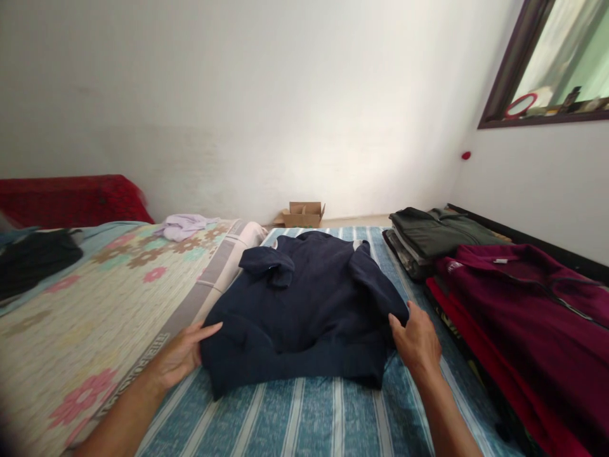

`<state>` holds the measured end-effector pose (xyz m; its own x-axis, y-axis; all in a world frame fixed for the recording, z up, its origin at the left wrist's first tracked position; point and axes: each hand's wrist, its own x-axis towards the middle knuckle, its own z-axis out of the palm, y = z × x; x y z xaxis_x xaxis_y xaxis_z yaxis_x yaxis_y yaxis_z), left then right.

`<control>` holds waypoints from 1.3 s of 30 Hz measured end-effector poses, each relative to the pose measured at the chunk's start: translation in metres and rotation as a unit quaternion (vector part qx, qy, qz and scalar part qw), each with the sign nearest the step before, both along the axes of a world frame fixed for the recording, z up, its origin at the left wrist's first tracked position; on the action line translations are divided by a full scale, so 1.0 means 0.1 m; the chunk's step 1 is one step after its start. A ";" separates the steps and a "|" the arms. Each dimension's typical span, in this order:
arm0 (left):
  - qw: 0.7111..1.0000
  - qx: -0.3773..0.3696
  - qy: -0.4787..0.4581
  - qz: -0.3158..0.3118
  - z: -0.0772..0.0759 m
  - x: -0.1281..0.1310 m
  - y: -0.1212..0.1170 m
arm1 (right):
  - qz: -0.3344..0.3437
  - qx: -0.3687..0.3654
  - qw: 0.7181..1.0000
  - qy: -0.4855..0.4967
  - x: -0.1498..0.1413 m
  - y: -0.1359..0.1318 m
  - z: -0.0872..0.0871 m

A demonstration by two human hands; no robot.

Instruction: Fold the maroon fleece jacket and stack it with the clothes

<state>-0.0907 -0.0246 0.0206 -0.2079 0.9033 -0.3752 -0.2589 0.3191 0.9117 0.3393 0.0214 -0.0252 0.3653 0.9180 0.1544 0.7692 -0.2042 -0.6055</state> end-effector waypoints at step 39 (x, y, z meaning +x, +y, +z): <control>0.997 0.001 0.081 -0.013 -0.06 0.17 -0.16 | 0.072 -0.049 0.901 0.426 -0.47 -0.17 -0.05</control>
<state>-0.0734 -0.0408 0.0145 -0.2415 0.9101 -0.3366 -0.0996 0.3218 0.9415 0.2926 0.0043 -0.0298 0.1895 0.9591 -0.2103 0.0567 -0.2245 -0.9728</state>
